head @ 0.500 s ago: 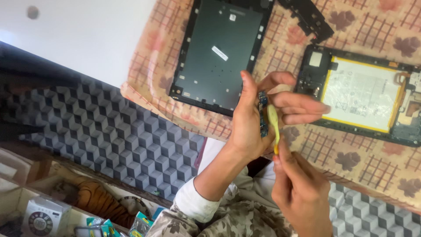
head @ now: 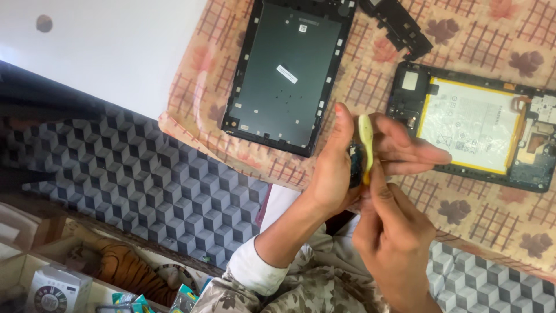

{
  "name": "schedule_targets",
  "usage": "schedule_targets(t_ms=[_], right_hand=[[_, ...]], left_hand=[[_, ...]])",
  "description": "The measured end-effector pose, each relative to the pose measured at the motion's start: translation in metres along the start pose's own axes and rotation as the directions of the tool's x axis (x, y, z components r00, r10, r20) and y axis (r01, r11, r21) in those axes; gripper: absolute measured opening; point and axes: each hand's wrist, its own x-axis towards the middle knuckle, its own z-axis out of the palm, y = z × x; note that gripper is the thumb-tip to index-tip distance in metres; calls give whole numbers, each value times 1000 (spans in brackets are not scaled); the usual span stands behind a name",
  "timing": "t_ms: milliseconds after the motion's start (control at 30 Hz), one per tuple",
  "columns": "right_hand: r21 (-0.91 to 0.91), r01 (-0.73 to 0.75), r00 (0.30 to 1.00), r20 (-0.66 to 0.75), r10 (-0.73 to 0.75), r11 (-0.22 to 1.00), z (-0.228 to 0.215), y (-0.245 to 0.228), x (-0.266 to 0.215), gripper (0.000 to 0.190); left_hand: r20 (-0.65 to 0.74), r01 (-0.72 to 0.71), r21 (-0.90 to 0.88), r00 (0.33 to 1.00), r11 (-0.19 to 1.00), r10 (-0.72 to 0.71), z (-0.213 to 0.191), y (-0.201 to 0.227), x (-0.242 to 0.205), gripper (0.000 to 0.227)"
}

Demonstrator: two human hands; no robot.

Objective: The person uses a screwdriver to loosen screws on a disassembled tablet and then uses a brush to clean a small circuit board. The person handles the tablet chassis, battery, and circuit board during the process.

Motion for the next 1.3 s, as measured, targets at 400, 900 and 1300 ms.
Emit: schedule_targets(t_ms=[400, 900, 1300], right_hand=[[16, -37, 999, 20, 36, 999, -4, -17, -21, 42], [18, 102, 994, -28, -101, 995, -4, -2, -11, 49], [78, 92, 996, 12, -93, 993, 0, 21, -18, 53]], left_hand=[[-61, -49, 40, 997, 998, 51, -1, 4, 0, 84], [32, -41, 108, 999, 993, 38, -6, -6, 1, 100], [-19, -16, 321, 1000, 947, 23, 4, -3, -1, 110]])
